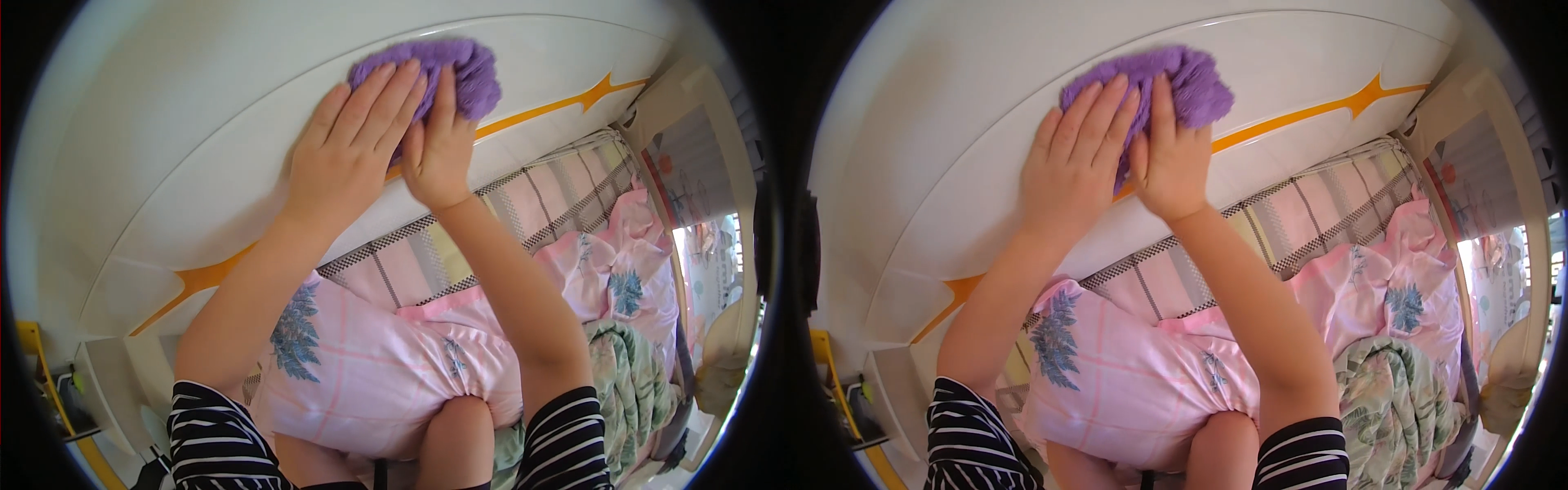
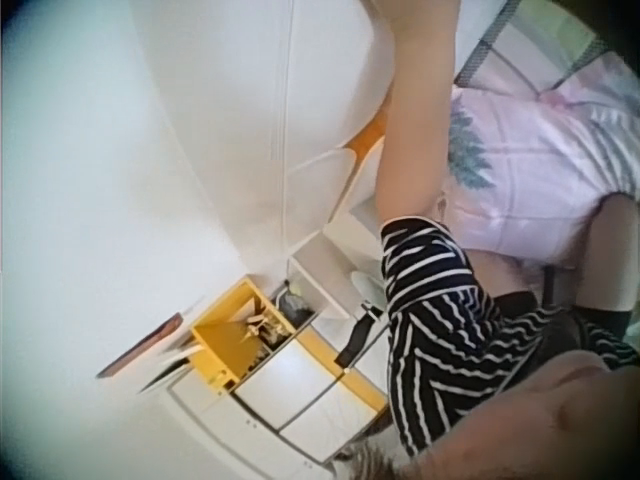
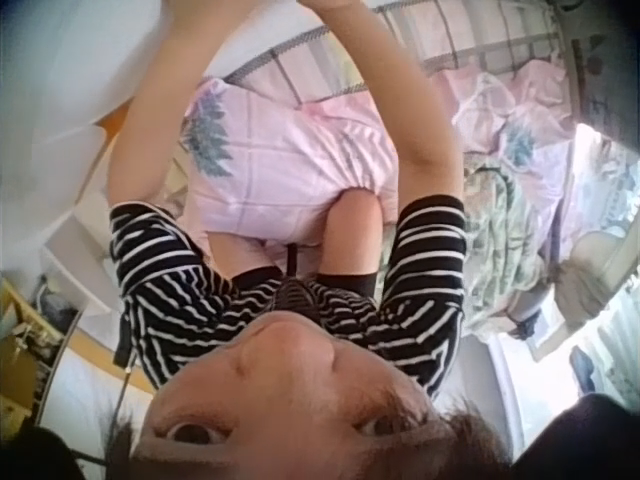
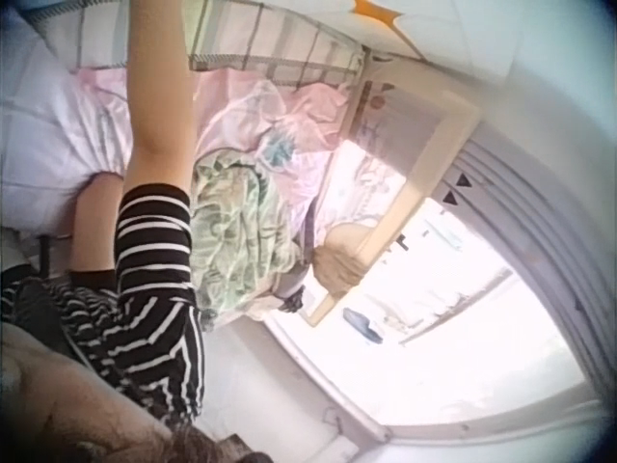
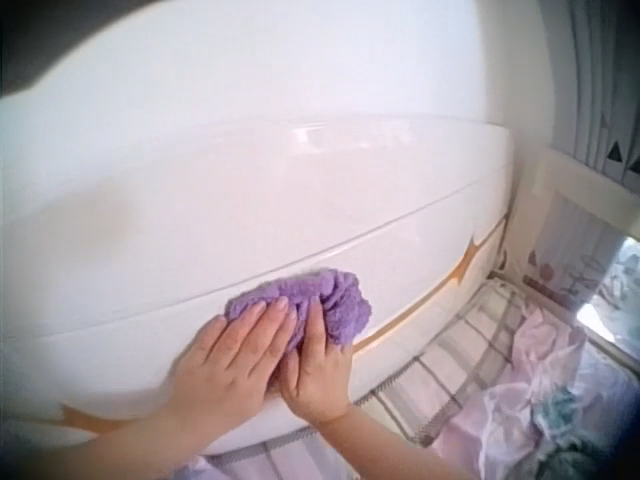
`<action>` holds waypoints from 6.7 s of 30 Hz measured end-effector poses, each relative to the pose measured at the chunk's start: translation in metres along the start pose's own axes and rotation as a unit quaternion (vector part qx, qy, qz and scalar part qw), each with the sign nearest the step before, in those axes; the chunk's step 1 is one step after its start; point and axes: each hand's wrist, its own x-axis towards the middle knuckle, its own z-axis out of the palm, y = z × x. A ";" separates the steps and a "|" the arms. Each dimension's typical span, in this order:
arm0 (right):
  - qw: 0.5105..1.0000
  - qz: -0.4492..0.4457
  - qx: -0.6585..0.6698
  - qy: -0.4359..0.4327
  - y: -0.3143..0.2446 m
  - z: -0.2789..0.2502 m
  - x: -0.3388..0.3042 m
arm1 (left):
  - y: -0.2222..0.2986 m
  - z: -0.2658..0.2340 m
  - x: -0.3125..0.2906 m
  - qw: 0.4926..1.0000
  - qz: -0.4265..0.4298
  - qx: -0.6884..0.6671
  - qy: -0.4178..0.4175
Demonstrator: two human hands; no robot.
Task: Cleaning the headboard of a bed using a purple cloth.
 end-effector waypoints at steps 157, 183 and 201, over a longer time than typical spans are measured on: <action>0.961 0.256 -0.065 -0.079 -0.039 -0.029 -0.059 | 0.034 0.018 -0.080 0.981 0.120 -0.004 -0.150; 0.935 0.152 0.212 -0.238 -0.270 0.056 -0.120 | -0.102 -0.117 -0.265 0.975 -0.161 -0.017 -0.152; 0.523 0.683 0.431 -0.273 -0.204 -0.016 -0.030 | -0.071 -0.139 -0.196 0.538 -0.571 -0.611 -0.107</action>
